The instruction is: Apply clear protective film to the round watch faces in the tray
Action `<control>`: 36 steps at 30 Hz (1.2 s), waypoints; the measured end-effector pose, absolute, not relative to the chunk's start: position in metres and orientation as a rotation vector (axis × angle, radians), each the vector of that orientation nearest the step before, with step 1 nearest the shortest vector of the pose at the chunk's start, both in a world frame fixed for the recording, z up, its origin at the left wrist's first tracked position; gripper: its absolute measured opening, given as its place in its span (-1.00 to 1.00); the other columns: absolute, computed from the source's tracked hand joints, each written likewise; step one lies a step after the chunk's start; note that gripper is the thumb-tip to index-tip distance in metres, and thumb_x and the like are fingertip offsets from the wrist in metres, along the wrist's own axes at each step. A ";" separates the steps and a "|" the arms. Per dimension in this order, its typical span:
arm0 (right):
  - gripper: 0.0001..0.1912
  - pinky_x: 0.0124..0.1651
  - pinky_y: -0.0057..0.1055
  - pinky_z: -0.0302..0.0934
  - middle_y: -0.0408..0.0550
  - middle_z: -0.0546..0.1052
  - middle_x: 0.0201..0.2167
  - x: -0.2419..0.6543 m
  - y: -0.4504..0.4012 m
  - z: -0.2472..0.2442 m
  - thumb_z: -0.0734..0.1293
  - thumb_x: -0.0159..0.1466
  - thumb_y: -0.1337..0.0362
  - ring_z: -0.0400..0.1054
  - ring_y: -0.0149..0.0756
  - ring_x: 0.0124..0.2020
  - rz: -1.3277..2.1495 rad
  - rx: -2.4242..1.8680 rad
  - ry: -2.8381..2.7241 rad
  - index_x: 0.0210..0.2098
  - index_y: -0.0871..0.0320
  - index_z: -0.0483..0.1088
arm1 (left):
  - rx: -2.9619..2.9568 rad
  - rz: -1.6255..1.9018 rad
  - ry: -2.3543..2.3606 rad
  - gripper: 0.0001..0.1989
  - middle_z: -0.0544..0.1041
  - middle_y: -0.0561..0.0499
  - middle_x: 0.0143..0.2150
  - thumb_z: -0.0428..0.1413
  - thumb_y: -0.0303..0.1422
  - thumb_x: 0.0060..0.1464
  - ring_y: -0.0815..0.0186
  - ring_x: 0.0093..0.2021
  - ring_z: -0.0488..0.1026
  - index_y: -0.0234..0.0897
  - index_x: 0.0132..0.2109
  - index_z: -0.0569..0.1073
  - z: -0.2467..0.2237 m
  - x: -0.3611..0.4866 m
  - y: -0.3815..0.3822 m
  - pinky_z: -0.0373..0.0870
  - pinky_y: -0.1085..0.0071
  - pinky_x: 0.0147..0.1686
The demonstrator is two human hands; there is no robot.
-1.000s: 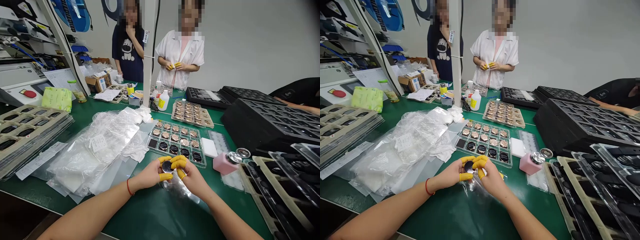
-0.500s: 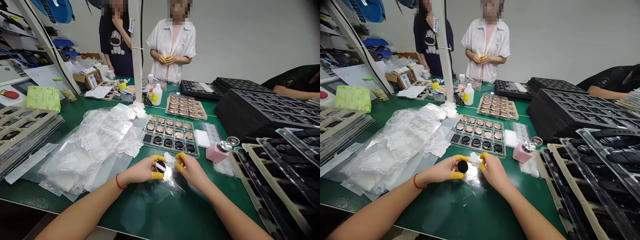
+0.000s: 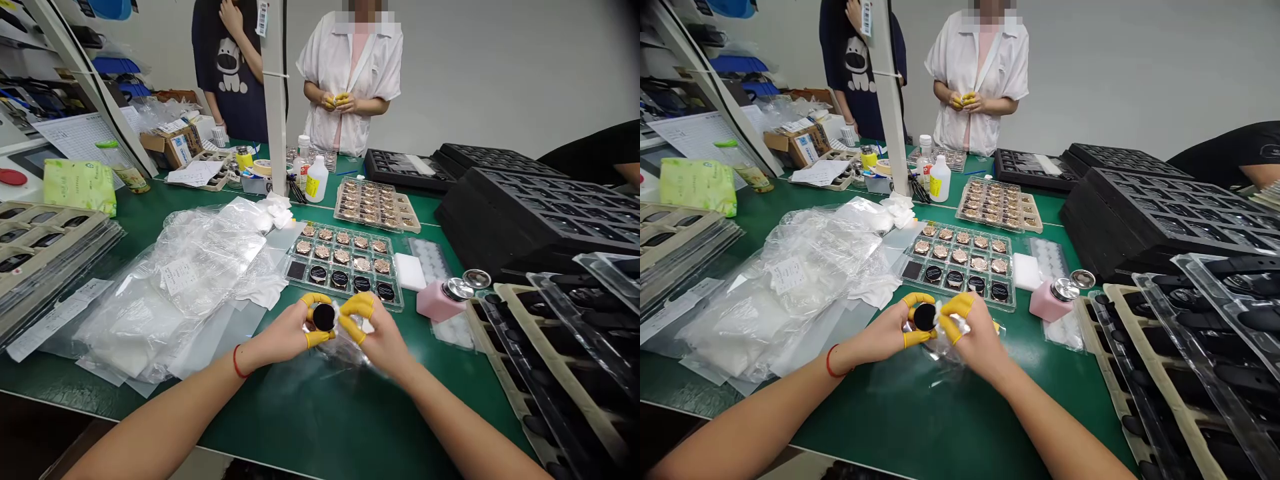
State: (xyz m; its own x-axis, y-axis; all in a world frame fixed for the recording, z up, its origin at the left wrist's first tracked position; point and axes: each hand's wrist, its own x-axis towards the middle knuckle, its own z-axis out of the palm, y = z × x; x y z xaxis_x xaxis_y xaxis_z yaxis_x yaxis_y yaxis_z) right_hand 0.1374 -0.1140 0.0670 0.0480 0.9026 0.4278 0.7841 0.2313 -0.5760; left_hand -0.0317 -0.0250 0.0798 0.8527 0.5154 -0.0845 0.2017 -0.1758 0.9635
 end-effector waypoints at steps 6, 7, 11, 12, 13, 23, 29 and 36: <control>-0.83 -0.21 -0.27 0.13 -0.08 0.46 -0.35 0.118 -0.113 0.063 0.26 0.21 0.43 0.19 -0.27 -0.27 -0.098 -1.350 -1.853 -0.28 0.06 0.43 | 1.713 0.294 0.434 -0.68 0.43 -0.02 -0.13 0.12 -0.44 0.01 0.33 -0.27 0.40 -0.24 -0.04 0.33 0.071 -0.026 -0.033 0.36 0.42 -0.29; -0.82 -0.21 -0.26 0.13 -0.08 0.45 -0.35 0.120 -0.112 0.062 0.26 0.21 0.43 0.19 -0.26 -0.28 -0.118 -1.371 -1.814 -0.27 0.05 0.43 | 1.656 0.295 0.435 -0.66 0.43 -0.01 -0.16 0.13 -0.41 0.02 0.33 -0.27 0.41 -0.24 -0.02 0.31 0.070 -0.026 -0.034 0.37 0.42 -0.30; -0.81 -0.23 -0.26 0.12 -0.08 0.45 -0.35 0.125 -0.116 0.060 0.26 0.23 0.40 0.21 -0.26 -0.27 -0.131 -1.375 -1.766 -0.22 0.02 0.42 | 1.548 0.374 0.494 -0.57 0.43 -0.02 -0.14 0.14 -0.38 0.03 0.32 -0.23 0.44 -0.22 0.05 0.23 0.069 -0.027 -0.033 0.39 0.42 -0.26; -0.81 -0.23 -0.26 0.12 -0.08 0.46 -0.35 0.123 -0.119 0.061 0.26 0.23 0.40 0.21 -0.26 -0.27 -0.139 -1.360 -1.788 -0.22 0.02 0.42 | 1.575 0.390 0.502 -0.57 0.43 -0.02 -0.11 0.14 -0.41 0.03 0.31 -0.20 0.44 -0.21 0.06 0.24 0.069 -0.027 -0.032 0.39 0.41 -0.23; -0.82 -0.23 -0.27 0.12 -0.09 0.47 -0.35 0.119 -0.121 0.061 0.26 0.23 0.40 0.21 -0.26 -0.27 -0.150 -1.347 -1.815 -0.22 0.02 0.42 | 1.622 0.397 0.508 -0.57 0.43 -0.03 -0.09 0.12 -0.44 0.02 0.29 -0.16 0.44 -0.21 0.06 0.25 0.069 -0.027 -0.032 0.39 0.40 -0.20; -0.87 -0.14 -0.19 0.14 -0.05 0.49 -0.34 0.141 -0.103 0.055 0.23 0.26 0.28 0.25 -0.22 -0.25 -0.080 -1.627 -1.551 -0.26 0.08 0.42 | 1.549 0.437 0.559 -0.56 0.46 -0.03 -0.11 0.17 -0.36 0.02 0.25 -0.16 0.49 -0.19 0.04 0.24 0.064 -0.024 -0.036 0.44 0.32 -0.15; -0.80 -0.07 -0.13 0.20 0.00 0.50 -0.22 0.171 -0.111 0.070 0.22 0.22 0.19 0.33 -0.13 -0.13 0.520 -1.868 -1.319 -0.25 0.08 0.44 | 1.484 0.525 0.569 -0.56 0.41 -0.08 0.06 0.16 -0.36 0.04 0.20 0.05 0.42 -0.17 0.05 0.22 0.068 -0.029 -0.027 0.33 0.21 0.09; -0.85 -0.13 -0.19 0.23 -0.03 0.49 -0.27 0.158 -0.117 0.087 0.28 0.14 0.19 0.36 -0.18 -0.22 0.807 -1.834 -1.258 -0.37 0.11 0.42 | 1.462 0.549 0.566 -0.55 0.38 -0.09 0.08 0.16 -0.38 0.03 0.23 0.02 0.43 -0.19 0.05 0.20 0.071 -0.029 -0.025 0.34 0.22 0.07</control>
State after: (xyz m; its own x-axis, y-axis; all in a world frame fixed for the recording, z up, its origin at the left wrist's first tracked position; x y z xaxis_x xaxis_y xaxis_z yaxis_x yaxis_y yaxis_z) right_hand 0.1581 -0.1172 0.0875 0.3162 0.9452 -0.0809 0.4675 -0.2295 -0.8537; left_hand -0.0289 -0.0248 0.0706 0.7544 0.6561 -0.0226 -0.0015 0.0362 0.9993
